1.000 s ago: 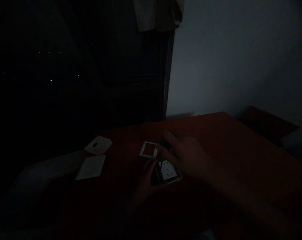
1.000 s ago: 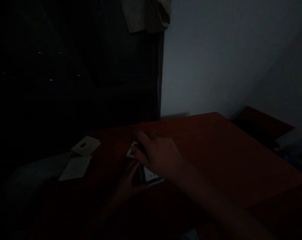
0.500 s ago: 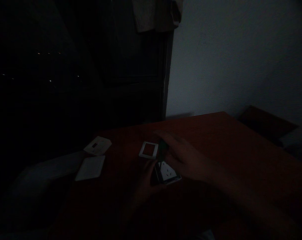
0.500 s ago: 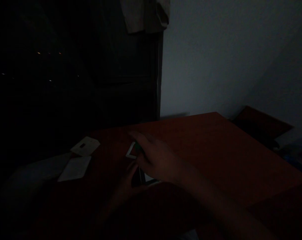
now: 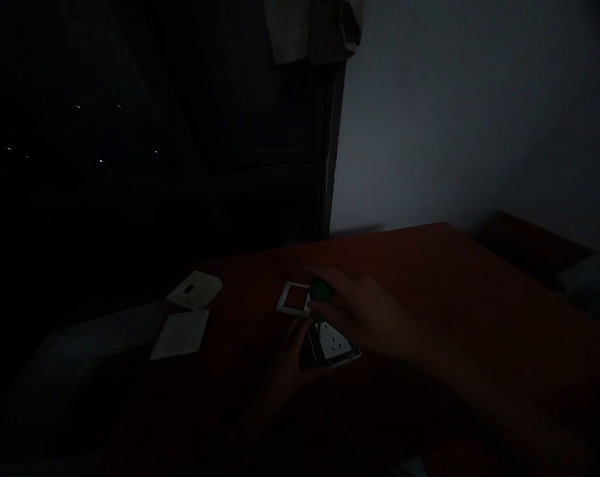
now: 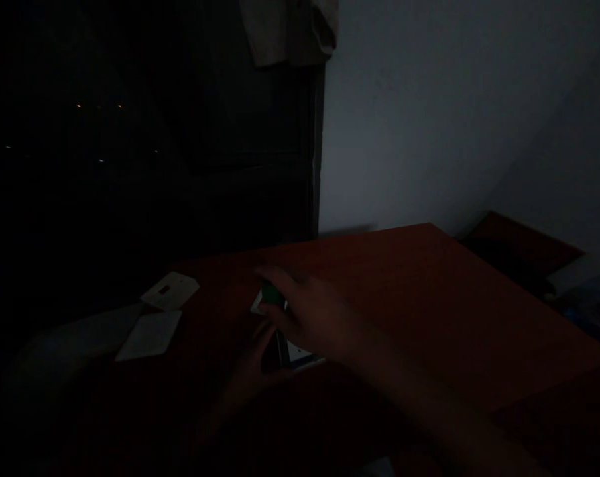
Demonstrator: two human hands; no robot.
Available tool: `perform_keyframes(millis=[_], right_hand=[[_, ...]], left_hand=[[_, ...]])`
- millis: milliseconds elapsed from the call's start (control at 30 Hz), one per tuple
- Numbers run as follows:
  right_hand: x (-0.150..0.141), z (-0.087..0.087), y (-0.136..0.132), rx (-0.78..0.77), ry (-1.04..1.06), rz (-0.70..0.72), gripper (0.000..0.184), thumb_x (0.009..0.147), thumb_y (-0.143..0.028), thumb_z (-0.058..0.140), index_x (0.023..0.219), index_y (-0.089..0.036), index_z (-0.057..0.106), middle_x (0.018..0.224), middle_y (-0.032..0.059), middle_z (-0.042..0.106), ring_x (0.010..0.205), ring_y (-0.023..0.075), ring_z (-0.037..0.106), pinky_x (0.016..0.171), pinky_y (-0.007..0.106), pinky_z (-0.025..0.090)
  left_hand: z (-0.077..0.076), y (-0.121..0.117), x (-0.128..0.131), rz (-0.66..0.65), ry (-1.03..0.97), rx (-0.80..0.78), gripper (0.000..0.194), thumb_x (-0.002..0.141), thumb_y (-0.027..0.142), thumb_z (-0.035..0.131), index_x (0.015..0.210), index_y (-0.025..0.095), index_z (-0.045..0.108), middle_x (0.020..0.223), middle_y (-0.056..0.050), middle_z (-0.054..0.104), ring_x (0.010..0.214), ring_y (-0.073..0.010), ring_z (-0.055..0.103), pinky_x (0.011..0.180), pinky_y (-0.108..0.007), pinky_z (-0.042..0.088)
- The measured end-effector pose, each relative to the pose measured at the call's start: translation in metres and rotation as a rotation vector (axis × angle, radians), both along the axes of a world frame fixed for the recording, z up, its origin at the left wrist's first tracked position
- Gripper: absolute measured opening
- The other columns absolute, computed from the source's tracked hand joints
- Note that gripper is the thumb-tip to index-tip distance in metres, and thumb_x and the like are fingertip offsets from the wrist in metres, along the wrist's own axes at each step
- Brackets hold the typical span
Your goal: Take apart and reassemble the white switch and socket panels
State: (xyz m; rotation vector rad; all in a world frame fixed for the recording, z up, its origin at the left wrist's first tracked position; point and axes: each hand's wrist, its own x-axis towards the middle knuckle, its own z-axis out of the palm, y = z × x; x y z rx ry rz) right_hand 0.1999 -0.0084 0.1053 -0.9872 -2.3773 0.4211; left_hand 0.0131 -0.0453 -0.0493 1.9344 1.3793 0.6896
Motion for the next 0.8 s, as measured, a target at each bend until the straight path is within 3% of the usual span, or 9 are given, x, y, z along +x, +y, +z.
perform_keyframes(millis=[133, 300, 367, 500, 667, 800], right_hand=[[-0.0015, -0.0004, 0.0014, 0.022, -0.102, -0.134, 0.042, 0.091, -0.042, 0.048, 0.128, -0.021, 0.048, 0.104, 0.0085, 0.066, 0.077, 0.0199, 0.065, 0.063, 0.030, 0.048], [0.0016, 0.0011, -0.0016, -0.036, 0.081, 0.104, 0.053, 0.091, -0.020, 0.041, 0.142, -0.018, 0.030, 0.131, 0.0105, 0.055, 0.113, 0.0187, 0.055, 0.088, 0.030, 0.047], [0.0012, 0.0005, -0.0015, -0.053, 0.094, 0.109, 0.046, 0.091, -0.025, 0.044, 0.137, -0.019, 0.038, 0.130, 0.0084, 0.056, 0.113, 0.0178, 0.055, 0.091, 0.029, 0.046], [-0.0014, -0.0006, -0.0004, -0.024, 0.004, -0.021, 0.041, 0.090, -0.040, 0.050, 0.126, -0.020, 0.049, 0.111, 0.0080, 0.065, 0.096, 0.0212, 0.063, 0.079, 0.032, 0.050], [-0.0013, 0.0009, -0.0018, -0.034, 0.110, 0.118, 0.049, 0.090, -0.019, 0.043, 0.138, -0.018, 0.034, 0.126, 0.0100, 0.058, 0.108, 0.0184, 0.058, 0.087, 0.030, 0.047], [-0.0031, -0.0002, -0.0003, -0.026, 0.014, -0.023, 0.039, 0.092, -0.038, 0.047, 0.127, -0.020, 0.047, 0.112, 0.0093, 0.064, 0.094, 0.0206, 0.063, 0.075, 0.032, 0.050]], left_hand=[[0.0015, 0.0003, -0.0003, -0.016, 0.006, 0.005, 0.088, 0.069, 0.036, 0.077, 0.143, 0.026, 0.031, 0.149, -0.012, 0.033, 0.135, -0.0352, 0.032, 0.108, -0.052, 0.032], [0.0010, 0.0005, -0.0003, -0.005, -0.006, -0.025, 0.088, 0.069, 0.038, 0.076, 0.143, 0.025, 0.030, 0.149, -0.013, 0.032, 0.136, -0.0352, 0.030, 0.110, -0.054, 0.028], [0.0012, 0.0007, -0.0001, -0.012, -0.011, -0.023, 0.088, 0.069, 0.040, 0.076, 0.143, 0.024, 0.031, 0.150, -0.013, 0.031, 0.137, -0.0354, 0.028, 0.110, -0.054, 0.027], [0.0016, 0.0013, 0.0004, -0.016, -0.016, -0.004, 0.088, 0.069, 0.039, 0.077, 0.143, 0.026, 0.031, 0.150, -0.011, 0.032, 0.137, -0.0343, 0.028, 0.111, -0.054, 0.026], [0.0013, 0.0018, 0.0003, -0.013, -0.010, -0.012, 0.088, 0.068, 0.040, 0.077, 0.142, 0.022, 0.033, 0.148, -0.014, 0.034, 0.136, -0.0354, 0.030, 0.110, -0.052, 0.030], [0.0027, 0.0007, -0.0002, -0.006, 0.032, -0.016, 0.088, 0.069, 0.039, 0.077, 0.142, 0.021, 0.033, 0.150, -0.015, 0.031, 0.137, -0.0359, 0.029, 0.110, -0.054, 0.027]])
